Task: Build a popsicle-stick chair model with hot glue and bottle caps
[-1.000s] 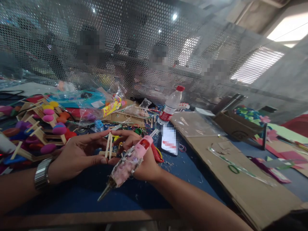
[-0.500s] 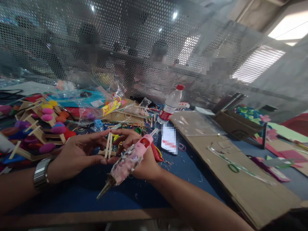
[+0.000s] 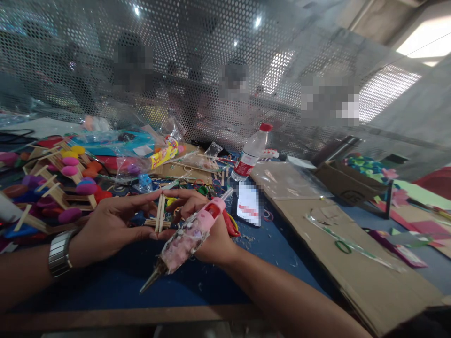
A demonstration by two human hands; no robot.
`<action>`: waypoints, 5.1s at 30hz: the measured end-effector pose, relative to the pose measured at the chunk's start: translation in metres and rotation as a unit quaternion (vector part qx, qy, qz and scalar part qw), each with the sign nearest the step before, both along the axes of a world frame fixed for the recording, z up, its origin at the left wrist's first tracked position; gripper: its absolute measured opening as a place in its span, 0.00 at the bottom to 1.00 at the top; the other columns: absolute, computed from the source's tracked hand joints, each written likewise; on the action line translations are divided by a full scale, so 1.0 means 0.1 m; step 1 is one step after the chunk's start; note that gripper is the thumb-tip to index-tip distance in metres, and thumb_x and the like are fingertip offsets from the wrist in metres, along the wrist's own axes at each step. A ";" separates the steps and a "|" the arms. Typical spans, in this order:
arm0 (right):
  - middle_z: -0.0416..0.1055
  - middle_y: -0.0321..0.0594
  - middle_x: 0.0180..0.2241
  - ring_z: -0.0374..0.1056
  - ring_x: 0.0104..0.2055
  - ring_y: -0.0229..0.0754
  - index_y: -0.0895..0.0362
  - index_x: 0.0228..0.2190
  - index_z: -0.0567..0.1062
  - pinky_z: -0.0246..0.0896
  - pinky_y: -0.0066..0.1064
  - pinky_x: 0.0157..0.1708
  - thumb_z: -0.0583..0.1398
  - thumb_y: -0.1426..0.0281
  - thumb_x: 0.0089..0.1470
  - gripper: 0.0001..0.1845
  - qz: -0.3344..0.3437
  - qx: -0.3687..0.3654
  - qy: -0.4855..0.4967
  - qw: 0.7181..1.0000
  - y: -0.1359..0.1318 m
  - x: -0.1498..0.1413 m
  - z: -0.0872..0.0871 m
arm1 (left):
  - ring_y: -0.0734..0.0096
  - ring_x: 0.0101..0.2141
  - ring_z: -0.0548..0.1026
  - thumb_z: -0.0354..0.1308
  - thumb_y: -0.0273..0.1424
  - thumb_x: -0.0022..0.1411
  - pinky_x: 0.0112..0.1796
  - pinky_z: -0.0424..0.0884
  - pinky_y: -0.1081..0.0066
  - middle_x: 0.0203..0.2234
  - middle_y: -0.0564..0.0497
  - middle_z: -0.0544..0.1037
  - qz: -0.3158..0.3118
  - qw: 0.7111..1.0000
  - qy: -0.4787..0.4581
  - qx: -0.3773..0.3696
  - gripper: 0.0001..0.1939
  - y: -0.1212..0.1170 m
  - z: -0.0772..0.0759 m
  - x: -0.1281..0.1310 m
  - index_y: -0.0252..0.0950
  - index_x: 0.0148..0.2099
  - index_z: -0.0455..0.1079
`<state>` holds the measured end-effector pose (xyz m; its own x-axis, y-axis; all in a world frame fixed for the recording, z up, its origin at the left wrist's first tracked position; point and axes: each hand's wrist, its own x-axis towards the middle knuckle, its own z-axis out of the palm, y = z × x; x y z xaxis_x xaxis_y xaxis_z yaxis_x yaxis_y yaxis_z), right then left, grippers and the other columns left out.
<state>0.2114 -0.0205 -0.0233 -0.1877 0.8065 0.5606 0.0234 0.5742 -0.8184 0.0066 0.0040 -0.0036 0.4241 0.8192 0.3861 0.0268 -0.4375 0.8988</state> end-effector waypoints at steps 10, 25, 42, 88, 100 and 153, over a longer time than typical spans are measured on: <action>0.75 0.41 0.51 0.75 0.35 0.40 0.54 0.22 0.63 0.75 0.35 0.35 0.75 0.76 0.38 0.24 0.005 -0.008 0.012 1.000 0.00 -0.01 0.05 | 0.58 0.42 0.83 0.73 0.27 0.48 0.54 0.75 0.61 0.40 0.48 0.85 0.014 0.999 0.032 0.027 0.28 -0.01 0.02 0.00 0.39 0.54 0.77; 0.75 0.42 0.51 0.76 0.38 0.43 0.53 0.22 0.64 0.76 0.40 0.37 0.73 0.75 0.41 0.21 0.001 -0.001 -0.041 0.999 0.00 0.05 0.07 | 0.63 0.35 0.84 0.72 0.25 0.49 0.41 0.80 0.68 0.33 0.51 0.86 0.036 0.994 0.076 0.066 0.26 -0.01 0.02 -0.02 0.40 0.52 0.78; 0.75 0.43 0.48 0.75 0.38 0.42 0.53 0.22 0.64 0.75 0.38 0.36 0.73 0.71 0.44 0.21 -0.023 0.028 -0.072 0.997 0.01 0.08 0.07 | 0.59 0.40 0.83 0.67 0.23 0.52 0.47 0.77 0.66 0.33 0.52 0.86 0.029 0.991 0.117 0.060 0.25 -0.04 0.07 -0.01 0.41 0.54 0.77; 0.75 0.38 0.49 0.74 0.36 0.39 0.54 0.21 0.63 0.73 0.34 0.33 0.72 0.76 0.43 0.22 -0.029 0.041 -0.053 0.997 -0.01 0.05 0.05 | 0.78 0.22 0.73 0.66 0.27 0.55 0.25 0.68 0.80 0.24 0.51 0.82 -0.039 0.996 0.048 -0.071 0.31 -0.04 0.04 0.03 0.34 0.61 0.70; 0.76 0.40 0.48 0.74 0.36 0.39 0.54 0.21 0.63 0.74 0.34 0.34 0.73 0.74 0.43 0.23 -0.038 0.057 -0.064 0.996 -0.01 0.05 0.07 | 0.77 0.22 0.75 0.68 0.27 0.53 0.26 0.71 0.80 0.24 0.51 0.83 -0.042 0.996 0.021 -0.080 0.28 -0.03 0.02 0.04 0.35 0.58 0.74; 0.75 0.43 0.49 0.75 0.37 0.42 0.54 0.21 0.63 0.73 0.37 0.35 0.74 0.71 0.42 0.23 -0.030 0.008 -0.045 0.999 0.00 0.08 0.06 | 0.66 0.35 0.80 0.71 0.32 0.53 0.44 0.74 0.66 0.31 0.50 0.83 -0.016 0.995 0.094 0.041 0.28 -0.03 0.06 -0.03 0.36 0.57 0.73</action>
